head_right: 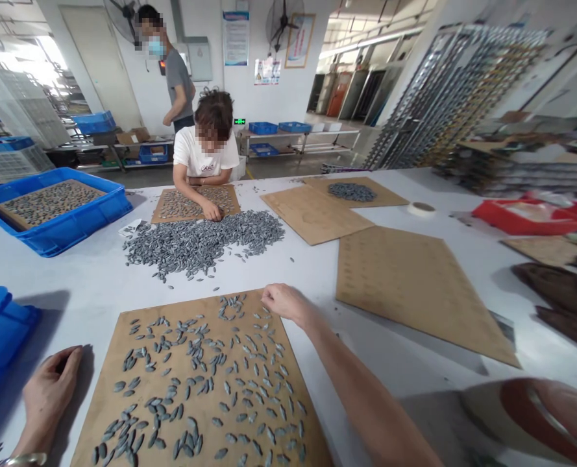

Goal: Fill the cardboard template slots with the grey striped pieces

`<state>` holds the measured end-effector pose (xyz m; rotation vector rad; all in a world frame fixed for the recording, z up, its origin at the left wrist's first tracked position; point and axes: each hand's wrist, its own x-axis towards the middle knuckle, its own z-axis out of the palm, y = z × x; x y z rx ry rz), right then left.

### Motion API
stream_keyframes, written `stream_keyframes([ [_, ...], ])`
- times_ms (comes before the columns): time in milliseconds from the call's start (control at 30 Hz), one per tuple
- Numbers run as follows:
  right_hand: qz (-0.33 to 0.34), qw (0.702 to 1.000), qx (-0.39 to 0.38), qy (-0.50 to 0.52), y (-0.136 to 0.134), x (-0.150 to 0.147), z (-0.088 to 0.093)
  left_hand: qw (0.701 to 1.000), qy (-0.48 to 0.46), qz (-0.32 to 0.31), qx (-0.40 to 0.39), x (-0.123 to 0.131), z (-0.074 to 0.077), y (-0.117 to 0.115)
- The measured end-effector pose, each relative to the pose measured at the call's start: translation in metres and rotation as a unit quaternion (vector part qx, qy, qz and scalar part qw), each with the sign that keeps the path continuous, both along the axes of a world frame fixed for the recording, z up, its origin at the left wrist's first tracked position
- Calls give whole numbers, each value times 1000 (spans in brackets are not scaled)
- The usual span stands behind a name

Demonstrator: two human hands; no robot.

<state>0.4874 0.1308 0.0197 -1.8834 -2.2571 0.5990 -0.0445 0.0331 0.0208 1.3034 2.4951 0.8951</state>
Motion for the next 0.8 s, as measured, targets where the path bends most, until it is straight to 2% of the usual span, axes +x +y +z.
stream_keyframes([
  [133,-8,999,-19,32,-2,8,-1,1000,3,-5,8,3,3,-1],
  [300,-4,998,-19,64,-3,-1,-1,1000,21,-12,4,4,5,-2],
  [533,-22,1000,-14,12,-9,-13,-9,1000,25,-15,6,0,0,-1],
  [800,-42,999,-19,1,-10,-17,-13,999,32,-21,8,2,-2,-4],
])
